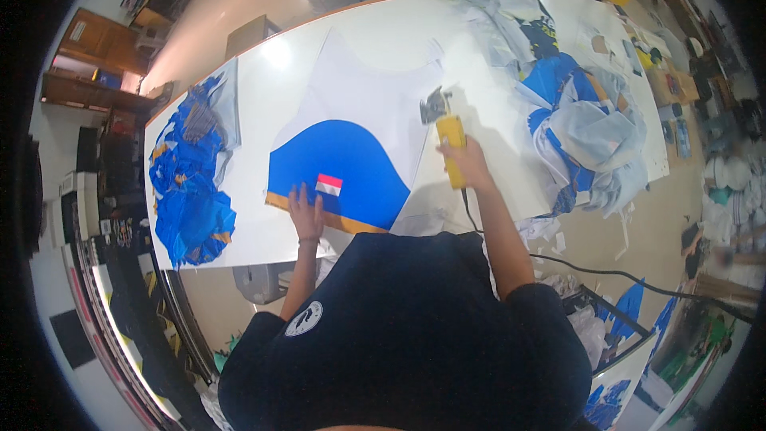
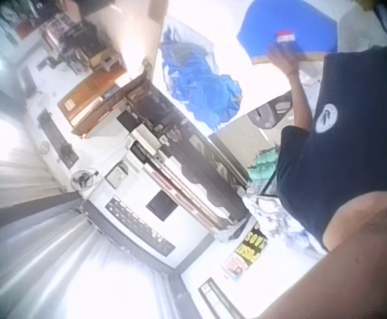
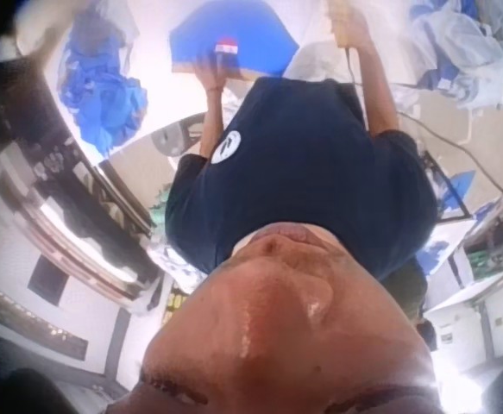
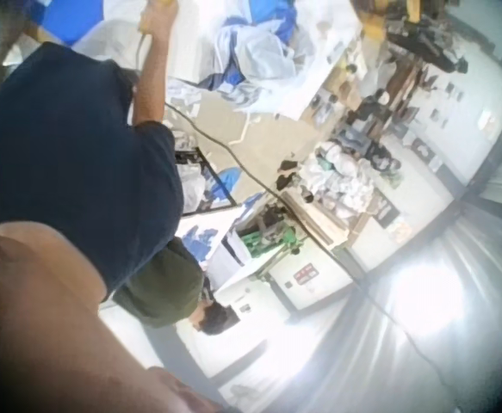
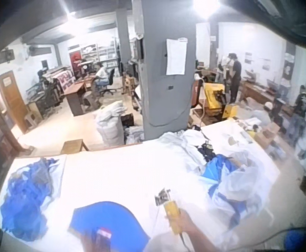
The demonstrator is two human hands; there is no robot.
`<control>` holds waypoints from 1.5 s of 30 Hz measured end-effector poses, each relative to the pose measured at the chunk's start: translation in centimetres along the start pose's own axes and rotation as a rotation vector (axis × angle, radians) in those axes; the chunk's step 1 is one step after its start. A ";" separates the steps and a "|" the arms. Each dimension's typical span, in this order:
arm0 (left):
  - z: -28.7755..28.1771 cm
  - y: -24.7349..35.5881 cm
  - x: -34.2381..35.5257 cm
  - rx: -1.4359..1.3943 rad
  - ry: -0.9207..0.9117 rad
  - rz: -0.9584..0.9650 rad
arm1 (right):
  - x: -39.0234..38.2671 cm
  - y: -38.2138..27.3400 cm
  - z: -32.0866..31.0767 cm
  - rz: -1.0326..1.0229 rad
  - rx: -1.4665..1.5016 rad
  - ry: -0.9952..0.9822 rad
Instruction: The person uses a yellow electric rotary cutter to cut blue and white patterned fabric on a large white table. They repeatedly reposition the fabric, cut along curved and straight edges, and remove cut pieces, working through multiple sections of the material.
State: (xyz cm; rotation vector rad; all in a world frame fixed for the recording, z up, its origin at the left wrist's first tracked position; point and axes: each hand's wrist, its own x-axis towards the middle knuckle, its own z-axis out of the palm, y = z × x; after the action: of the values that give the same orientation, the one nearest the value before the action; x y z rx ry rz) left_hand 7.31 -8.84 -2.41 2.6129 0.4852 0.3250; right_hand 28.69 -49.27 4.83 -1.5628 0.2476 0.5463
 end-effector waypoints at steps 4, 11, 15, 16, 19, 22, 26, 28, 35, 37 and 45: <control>0.9 1.2 5.9 0.229 -0.050 -0.364 | 7.7 -2.7 -0.1 0.155 0.094 -0.027; 3.2 1.7 12.7 0.225 -0.181 -0.303 | 8.7 -2.4 -4.5 0.195 0.184 0.108; 5.8 5.1 13.6 0.170 -0.158 -0.017 | 5.1 -0.6 -8.4 0.087 0.089 0.319; 6.8 6.5 12.6 0.185 -0.144 0.109 | 3.7 -0.3 -9.3 0.032 -0.005 0.385; 6.6 12.4 8.4 0.170 -0.312 0.317 | -2.4 0.9 -11.1 -0.082 -0.108 0.433; 5.9 13.7 4.0 0.180 -0.342 0.394 | -8.7 2.6 -10.2 -0.035 -0.233 0.466; 6.5 12.6 0.4 0.103 -0.326 0.429 | -15.6 7.2 -6.8 0.066 -0.538 0.516; 6.6 11.8 -0.9 0.071 -0.344 0.517 | -17.7 7.6 -4.2 0.100 -0.584 0.489; 8.7 13.7 -3.5 -0.197 -0.606 1.180 | -20.0 7.3 0.0 0.135 -0.856 0.430; 8.9 14.5 -3.2 -0.290 -0.732 1.206 | -19.7 7.5 -0.4 0.147 -0.883 0.408; 5.7 16.1 -1.5 -0.296 -1.470 0.913 | -20.0 7.3 1.1 0.157 -0.926 0.387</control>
State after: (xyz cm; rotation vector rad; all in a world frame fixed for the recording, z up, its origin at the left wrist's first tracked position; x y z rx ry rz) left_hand 12.21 -25.10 0.18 1.8863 -1.1231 -1.0990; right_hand 7.85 -52.20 8.12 -2.5714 0.4510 0.4994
